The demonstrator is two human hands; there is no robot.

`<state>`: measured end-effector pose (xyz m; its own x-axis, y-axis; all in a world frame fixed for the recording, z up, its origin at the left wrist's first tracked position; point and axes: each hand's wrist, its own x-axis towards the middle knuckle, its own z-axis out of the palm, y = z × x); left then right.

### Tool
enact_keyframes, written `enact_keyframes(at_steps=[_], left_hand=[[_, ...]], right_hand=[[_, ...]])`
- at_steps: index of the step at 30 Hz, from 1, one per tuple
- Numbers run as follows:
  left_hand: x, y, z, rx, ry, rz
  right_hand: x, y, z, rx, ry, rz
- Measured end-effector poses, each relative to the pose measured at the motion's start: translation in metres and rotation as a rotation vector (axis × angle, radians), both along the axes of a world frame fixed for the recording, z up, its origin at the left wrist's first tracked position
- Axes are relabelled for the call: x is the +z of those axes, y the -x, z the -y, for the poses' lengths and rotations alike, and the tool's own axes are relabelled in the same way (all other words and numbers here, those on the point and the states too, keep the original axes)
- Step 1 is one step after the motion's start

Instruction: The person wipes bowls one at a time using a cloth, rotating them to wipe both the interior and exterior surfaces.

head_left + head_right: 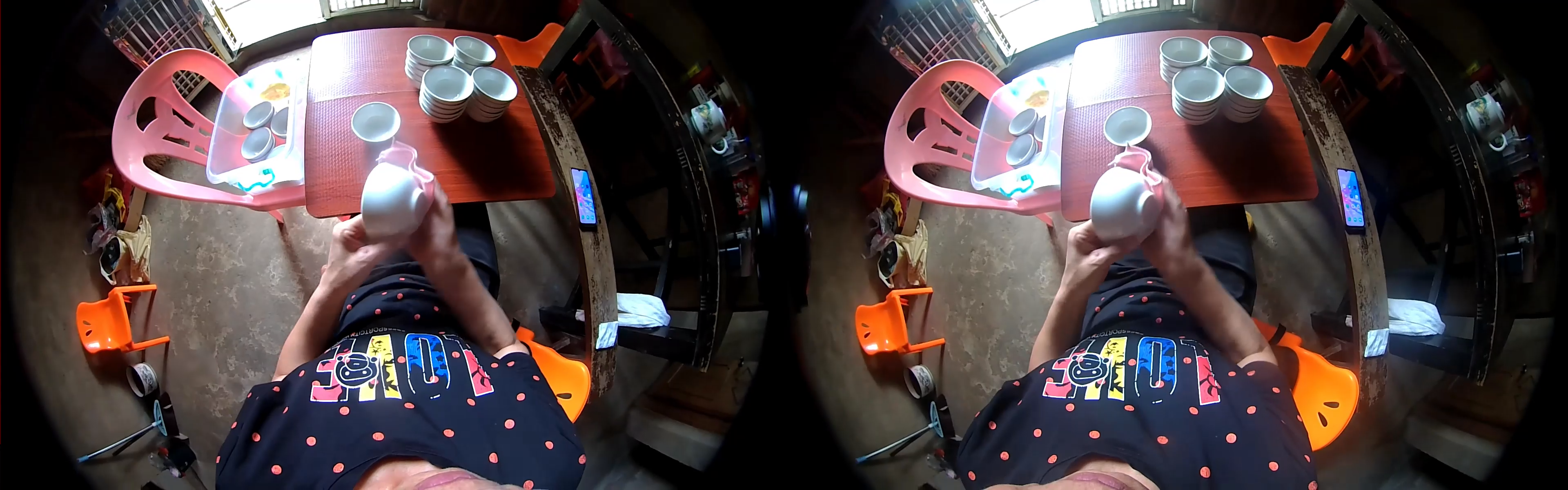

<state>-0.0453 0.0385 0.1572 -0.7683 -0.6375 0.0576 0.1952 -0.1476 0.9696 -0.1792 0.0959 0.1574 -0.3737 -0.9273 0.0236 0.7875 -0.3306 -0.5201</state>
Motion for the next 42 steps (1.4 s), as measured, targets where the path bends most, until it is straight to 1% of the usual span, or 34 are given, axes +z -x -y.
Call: enact_keyframes(at_steps=[1,2,4,5,8,9,10,12,13,14,15,16,17,18,19,20,21,22,23,26,27,30,31,34,35,36,38,40,41,42], left_hand=[[0.002,-0.002,0.005,-0.124,-0.068,-0.020],[0.010,-0.007,0.008,-0.235,-0.327,-0.095],[0.018,-0.013,0.016,-0.319,-0.723,-0.224],[0.010,-0.013,0.016,-0.310,-0.662,-0.279],[0.010,-0.006,0.011,-0.177,-0.539,-0.341],[0.004,-0.004,0.010,-0.162,-0.412,-0.333],[-0.006,-0.004,0.010,-0.132,-0.242,-0.223],[-0.012,-0.005,0.010,-0.161,0.064,-0.009],[0.000,-0.006,0.008,-0.201,0.065,0.027],[0.007,-0.007,0.010,-0.253,-0.132,-0.041],[0.012,-0.011,0.013,-0.302,-0.328,-0.112],[0.014,-0.014,0.017,-0.349,-0.524,-0.184],[0.004,-0.015,0.021,-0.400,-0.567,-0.292],[0.004,-0.014,0.020,-0.347,-0.652,-0.370],[0.005,-0.012,0.018,-0.293,-0.737,-0.447],[0.006,-0.010,0.015,-0.236,-0.820,-0.526],[0.007,-0.006,0.013,-0.155,-0.872,-0.635],[0.004,-0.007,0.016,-0.150,-0.910,-0.621],[0.002,-0.010,0.021,-0.157,-0.868,-0.598],[-0.001,-0.014,0.027,-0.140,-0.761,-0.538],[0.002,-0.013,0.028,-0.127,-0.726,-0.525],[0.017,-0.015,0.029,-0.063,-0.600,-0.419],[0.006,-0.020,0.035,-0.103,-0.624,-0.411],[0.003,-0.020,0.035,-0.132,-0.674,-0.441],[0.005,-0.020,0.033,-0.144,-0.713,-0.450],[0.006,-0.019,0.033,-0.135,-0.712,-0.446],[0.008,-0.018,0.033,-0.117,-0.708,-0.441],[0.001,-0.018,0.031,-0.126,-0.480,-0.266],[0.000,-0.019,0.024,-0.098,-0.272,-0.234],[0.000,-0.019,0.017,-0.050,-0.062,-0.194]], right_hand=[[0.009,0.010,0.002,0.060,-0.018,0.037],[0.023,0.021,-0.002,0.105,-0.027,-0.398],[0.042,0.031,0.000,0.333,-0.238,-0.679],[0.040,0.030,0.002,0.382,-0.227,-0.681],[0.019,0.007,0.003,0.001,0.052,-0.428],[0.012,-0.010,0.000,-0.062,-0.075,0.072],[0.011,-0.020,-0.001,-0.090,-0.015,0.156],[0.003,-0.005,-0.004,0.037,0.013,0.203],[0.007,0.006,-0.002,0.078,-0.044,0.070],[0.015,0.016,0.002,0.123,-0.101,-0.066],[0.031,0.020,0.003,0.124,0.074,-0.518],[0.033,0.023,0.000,0.221,-0.202,-0.561],[0.035,0.020,0.001,0.114,-0.140,-0.747],[0.038,0.017,0.003,0.003,-0.072,-0.929],[0.040,0.016,0.002,-0.073,0.000,-0.932],[0.038,0.009,-0.002,-0.196,0.004,-1.013],[0.033,0.000,-0.003,-0.407,0.048,-1.228],[0.029,-0.010,-0.005,-0.625,0.093,-1.434],[0.028,-0.018,-0.008,-0.682,0.103,-1.475],[0.021,-0.011,-0.012,-0.678,0.037,-1.745],[0.026,-0.009,-0.013,-0.671,-0.002,-1.789],[0.031,-0.008,-0.014,-0.649,-0.052,-1.757],[0.033,-0.006,-0.014,-0.599,-0.018,-1.727],[0.018,0.004,-0.011,-0.457,0.170,-1.439],[0.016,0.008,-0.012,-0.365,0.211,-1.255],[0.013,0.015,-0.015,-0.211,0.215,-1.005],[0.038,0.005,-0.025,-0.172,-0.026,-0.602],[0.048,0.002,-0.014,-0.368,0.129,-1.368],[0.061,-0.004,-0.012,-0.503,0.218,-1.886],[0.070,-0.014,-0.007,-0.454,0.218,-2.079]])
